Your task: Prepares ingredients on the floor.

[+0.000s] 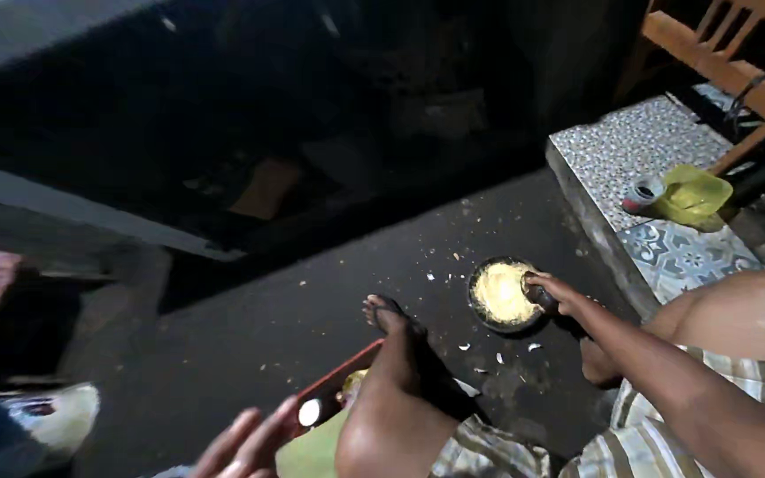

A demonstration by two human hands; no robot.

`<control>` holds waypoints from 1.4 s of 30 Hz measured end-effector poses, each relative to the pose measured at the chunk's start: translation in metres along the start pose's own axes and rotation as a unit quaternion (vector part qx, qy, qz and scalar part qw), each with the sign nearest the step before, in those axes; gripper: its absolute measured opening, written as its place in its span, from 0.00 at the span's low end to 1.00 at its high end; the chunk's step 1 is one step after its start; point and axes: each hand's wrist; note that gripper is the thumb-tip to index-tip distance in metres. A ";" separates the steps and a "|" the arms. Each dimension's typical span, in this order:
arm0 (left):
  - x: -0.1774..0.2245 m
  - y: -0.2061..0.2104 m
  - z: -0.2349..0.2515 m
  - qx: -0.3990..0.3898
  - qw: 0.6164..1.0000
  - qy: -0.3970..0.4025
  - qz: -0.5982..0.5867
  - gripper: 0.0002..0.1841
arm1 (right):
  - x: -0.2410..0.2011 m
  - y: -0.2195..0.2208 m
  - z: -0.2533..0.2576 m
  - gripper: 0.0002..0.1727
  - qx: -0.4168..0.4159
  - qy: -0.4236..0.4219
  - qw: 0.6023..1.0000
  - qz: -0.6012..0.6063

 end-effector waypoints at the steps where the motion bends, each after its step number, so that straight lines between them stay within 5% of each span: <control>1: -0.012 0.001 0.018 -0.017 1.000 0.010 -0.007 0.15 | 0.001 0.000 0.003 0.31 0.007 0.007 1.000 -0.014; 6: -0.079 0.019 0.071 0.059 0.996 0.032 -0.050 0.13 | 0.002 0.009 0.019 0.30 0.031 0.036 0.998 -0.052; 13: -0.140 0.052 0.052 0.084 0.981 -0.155 -0.078 0.16 | -0.025 0.039 0.080 0.39 0.067 0.005 0.967 -0.247; 18: -0.143 0.045 0.043 0.077 0.974 -0.189 -0.102 0.15 | -0.029 0.069 0.113 0.39 0.107 0.004 0.873 -0.477; 24: -0.149 0.029 0.045 0.101 0.974 -0.180 -0.092 0.14 | 0.046 0.102 0.074 0.36 0.049 -0.015 0.741 -0.670; 32: -0.140 0.041 0.042 0.140 0.963 -0.204 -0.105 0.14 | 0.021 0.107 0.102 0.36 0.137 -0.020 0.818 -0.559; 38: -0.139 0.048 0.039 0.148 0.959 -0.205 -0.125 0.12 | 0.038 0.094 0.076 0.35 0.007 -0.048 0.722 -0.690; 42: -0.137 0.050 0.041 0.137 0.960 -0.206 -0.129 0.12 | 0.024 0.099 0.099 0.34 0.108 -0.058 0.762 -0.636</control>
Point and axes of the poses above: each hand's wrist, its own z-axis towards the middle knuckle, its own y-axis out of the palm, x = y × z, and after that the axes turned 1 degree about z, right-handed
